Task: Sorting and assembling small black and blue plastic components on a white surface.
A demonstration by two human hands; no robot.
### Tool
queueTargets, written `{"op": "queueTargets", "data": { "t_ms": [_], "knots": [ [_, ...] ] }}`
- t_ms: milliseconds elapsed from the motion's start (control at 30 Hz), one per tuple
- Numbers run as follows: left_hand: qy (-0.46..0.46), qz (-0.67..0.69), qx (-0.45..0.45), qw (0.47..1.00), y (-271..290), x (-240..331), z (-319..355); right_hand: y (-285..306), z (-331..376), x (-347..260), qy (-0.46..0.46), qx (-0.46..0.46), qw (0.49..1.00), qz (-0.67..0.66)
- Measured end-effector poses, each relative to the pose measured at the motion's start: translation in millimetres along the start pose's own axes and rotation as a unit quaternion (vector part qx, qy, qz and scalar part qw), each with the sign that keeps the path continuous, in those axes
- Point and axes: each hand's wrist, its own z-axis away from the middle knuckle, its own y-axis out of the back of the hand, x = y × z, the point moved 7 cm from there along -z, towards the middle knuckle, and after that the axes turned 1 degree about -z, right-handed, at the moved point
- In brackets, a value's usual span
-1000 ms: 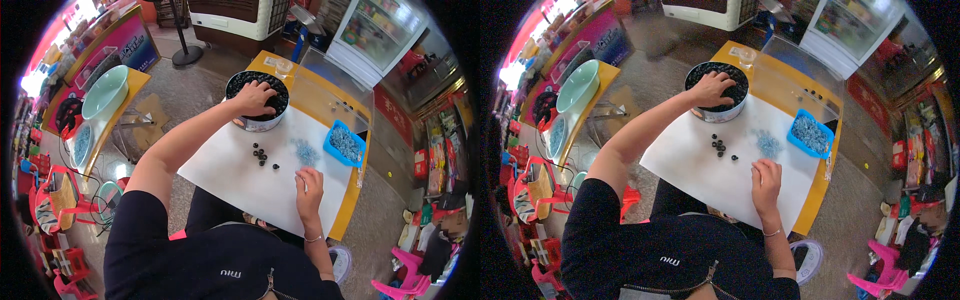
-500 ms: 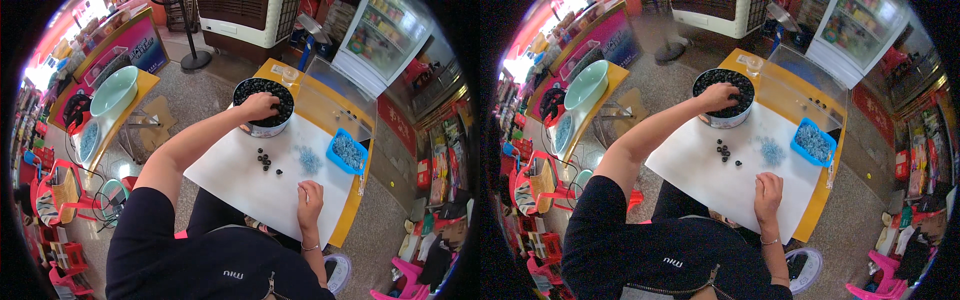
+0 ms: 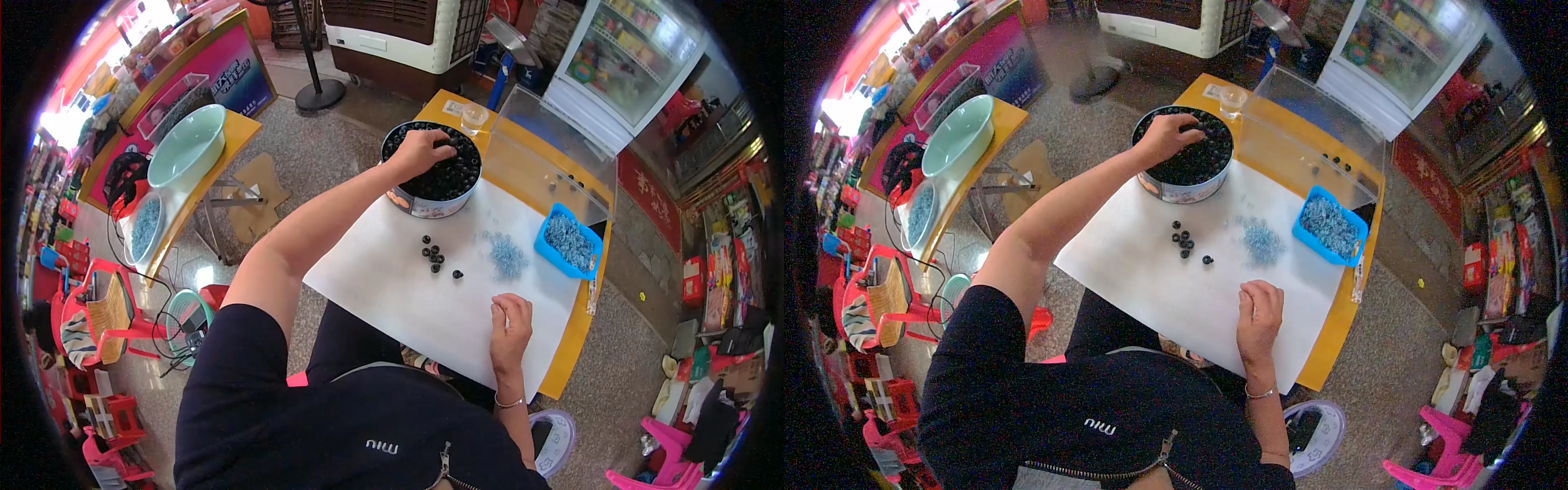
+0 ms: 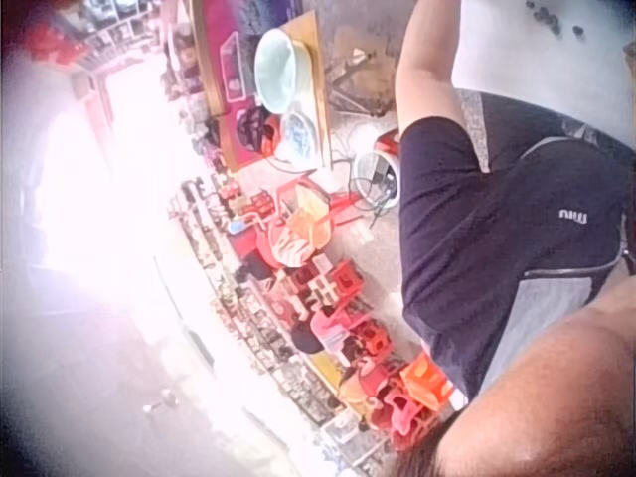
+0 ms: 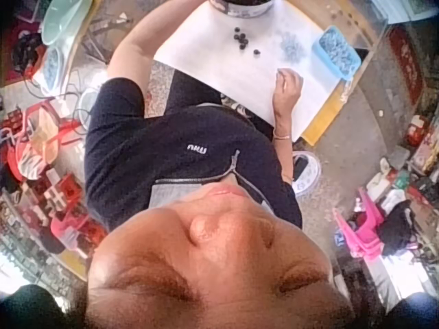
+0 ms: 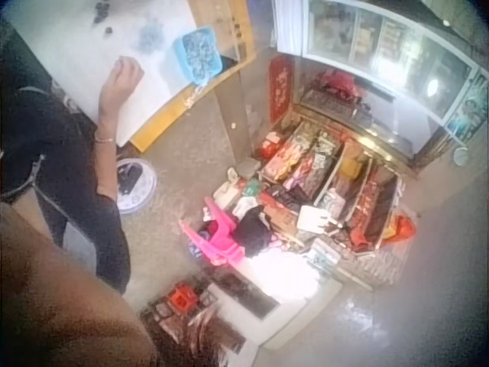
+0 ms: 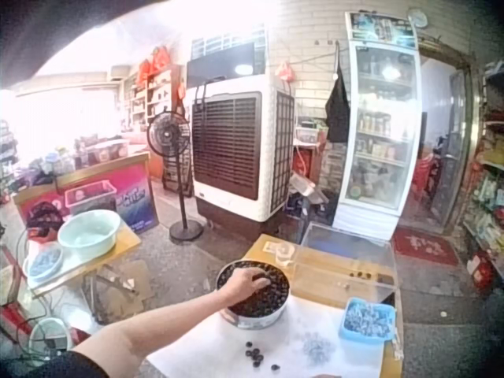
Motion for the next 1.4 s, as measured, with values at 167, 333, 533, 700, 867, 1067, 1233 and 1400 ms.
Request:
{"op": "queueTargets", "data": {
  "t_ms": [167,333,533,700,867,1067,1233,1400],
  "knots": [
    [0.15,0.186,-0.01,0.971,10,12,12,0,0,-2,0.012,0.0,1.0,0.004],
    [0.108,0.226,-0.008,0.968,14,46,65,-7,-1,-4,0.022,-0.002,1.0,0.0],
    [-0.02,0.071,-0.006,0.997,-25,35,146,-34,-10,-12,0.057,-0.029,0.998,-0.024],
    [-0.128,-0.098,-0.032,0.986,-44,47,157,-57,-28,-13,0.08,-0.038,0.996,-0.017],
    [-0.141,-0.155,-0.067,0.975,-56,46,157,-84,-41,-17,0.104,-0.057,0.993,-0.003],
    [-0.131,-0.118,-0.093,0.98,-52,55,157,-101,-35,-7,0.129,-0.097,0.986,0.037],
    [-0.144,-0.086,-0.08,0.983,-47,56,157,-101,-34,-6,0.127,-0.097,0.987,0.015],
    [-0.111,-0.062,-0.075,0.989,-43,53,162,-101,-34,-2,0.131,-0.095,0.987,-0.002]
  ]
}}
